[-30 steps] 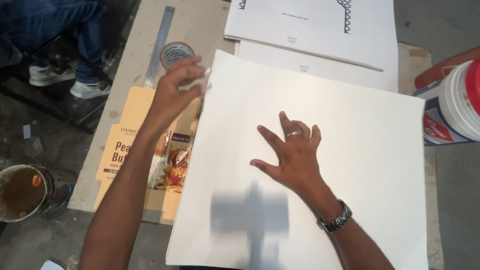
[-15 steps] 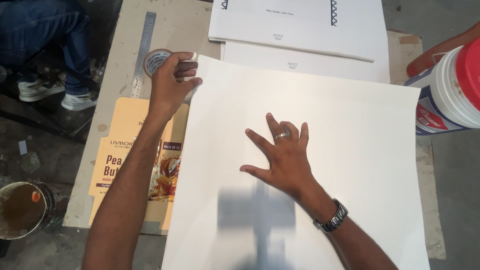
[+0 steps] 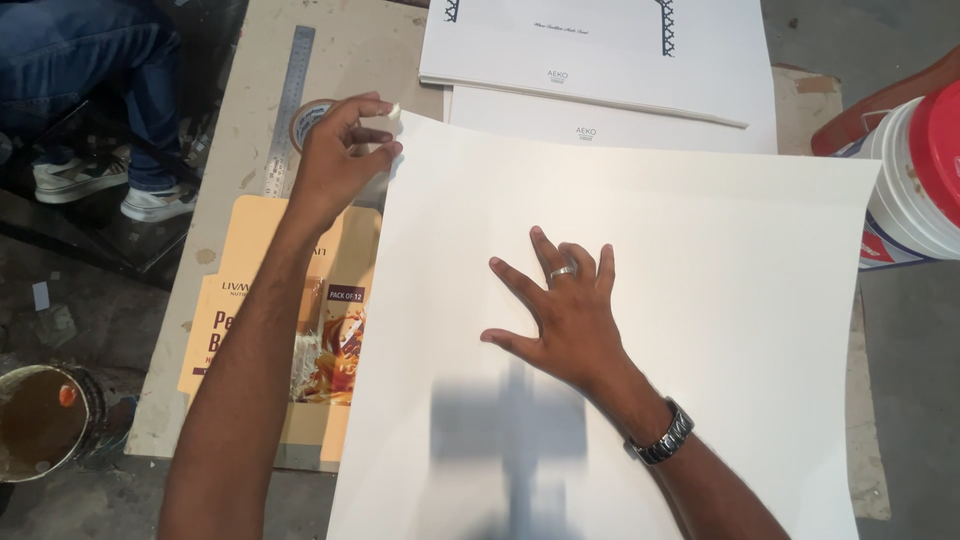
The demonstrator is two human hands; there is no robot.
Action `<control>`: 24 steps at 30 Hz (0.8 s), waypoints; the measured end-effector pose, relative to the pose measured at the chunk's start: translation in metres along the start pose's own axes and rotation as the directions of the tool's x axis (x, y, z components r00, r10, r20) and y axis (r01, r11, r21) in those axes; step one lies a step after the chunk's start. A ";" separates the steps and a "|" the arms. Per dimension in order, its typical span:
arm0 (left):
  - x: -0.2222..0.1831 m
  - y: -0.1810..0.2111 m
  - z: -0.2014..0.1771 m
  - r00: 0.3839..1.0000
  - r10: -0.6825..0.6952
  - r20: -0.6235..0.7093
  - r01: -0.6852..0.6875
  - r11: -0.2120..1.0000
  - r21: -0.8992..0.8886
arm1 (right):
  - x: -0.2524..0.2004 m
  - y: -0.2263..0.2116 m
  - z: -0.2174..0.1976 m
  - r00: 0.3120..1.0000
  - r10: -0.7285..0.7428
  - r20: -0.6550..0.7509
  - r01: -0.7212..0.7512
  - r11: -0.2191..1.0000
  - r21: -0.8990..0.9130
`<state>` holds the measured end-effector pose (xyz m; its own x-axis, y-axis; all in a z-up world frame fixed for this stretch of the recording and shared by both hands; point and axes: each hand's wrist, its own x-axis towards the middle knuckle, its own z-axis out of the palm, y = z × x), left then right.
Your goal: Inspecting and flipping through large white paper sheets on a workbench.
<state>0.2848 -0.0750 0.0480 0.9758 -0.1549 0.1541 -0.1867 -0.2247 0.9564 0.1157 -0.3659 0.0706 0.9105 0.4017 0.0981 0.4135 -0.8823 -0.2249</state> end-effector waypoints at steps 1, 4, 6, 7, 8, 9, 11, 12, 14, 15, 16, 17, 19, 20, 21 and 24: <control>0.004 0.000 -0.001 1.000 0.001 0.001 -0.001 1.000 0.000 | 0.000 0.000 0.000 1.000 0.001 -0.001 -0.001 1.000 0.000; 0.014 -0.002 -0.002 0.999 0.009 0.044 -0.013 0.997 0.074 | 0.000 0.001 0.002 1.000 -0.001 0.002 0.001 1.000 -0.013; 0.018 -0.004 -0.003 0.997 -0.003 0.080 -0.002 0.998 0.061 | 0.000 0.002 0.003 1.000 -0.005 0.012 0.005 1.000 -0.010; 0.020 -0.005 -0.002 0.996 -0.006 0.084 0.001 0.998 0.062 | -0.001 0.003 0.002 1.000 -0.001 0.014 0.001 1.000 -0.007; 0.021 -0.007 -0.002 0.996 -0.009 0.084 0.003 0.998 0.067 | -0.001 0.003 0.002 1.000 -0.005 0.010 0.005 1.000 -0.003; 0.022 -0.009 -0.001 0.996 -0.014 0.085 0.007 0.997 0.073 | -0.001 0.002 0.002 1.000 -0.008 0.007 0.008 1.000 0.003; 0.024 -0.015 -0.002 0.996 -0.027 0.086 0.022 0.998 0.056 | -0.001 0.003 0.002 1.000 -0.008 0.011 0.008 1.000 0.012; 0.025 -0.018 -0.002 0.996 -0.036 0.082 0.033 0.999 0.038 | -0.001 0.003 0.002 1.000 -0.013 0.013 0.013 1.000 0.016; 0.026 -0.015 -0.001 0.994 -0.063 0.086 0.061 0.998 0.025 | -0.002 0.003 0.002 1.000 -0.012 0.011 0.012 1.000 0.024; 0.025 -0.014 -0.001 0.992 -0.089 0.085 0.088 0.996 0.013 | -0.002 0.003 0.002 1.000 -0.017 0.008 0.016 0.999 0.030; 0.024 -0.016 -0.002 0.992 -0.092 0.087 0.091 0.996 0.014 | -0.002 0.003 0.002 1.000 -0.015 0.010 0.015 0.999 0.032; 0.024 -0.019 -0.003 0.992 -0.091 0.090 0.089 0.996 0.028 | -0.001 0.003 0.002 1.000 -0.021 0.006 0.021 0.999 0.031; 0.018 -0.027 -0.007 0.991 -0.093 0.094 0.089 0.995 0.043 | -0.001 0.002 0.000 1.000 -0.027 0.005 0.027 0.999 0.032; 0.012 -0.033 -0.010 0.991 -0.071 0.118 0.066 0.997 0.045 | -0.001 0.001 -0.001 1.000 -0.022 0.011 0.022 0.999 0.042; 0.011 -0.038 -0.013 0.989 -0.040 0.144 0.033 0.998 0.047 | 0.000 0.001 -0.003 1.000 -0.016 0.009 0.015 0.999 0.048; 0.002 -0.032 -0.017 0.993 0.002 0.122 0.029 0.969 -0.247 | 0.002 -0.002 -0.003 1.000 -0.010 0.019 0.009 0.999 0.034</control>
<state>0.2950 -0.0514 0.0220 0.9544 -0.2714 0.1244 -0.1249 0.0151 0.9920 0.1166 -0.3644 0.0742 0.9061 0.4149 0.0821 0.4215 -0.8698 -0.2566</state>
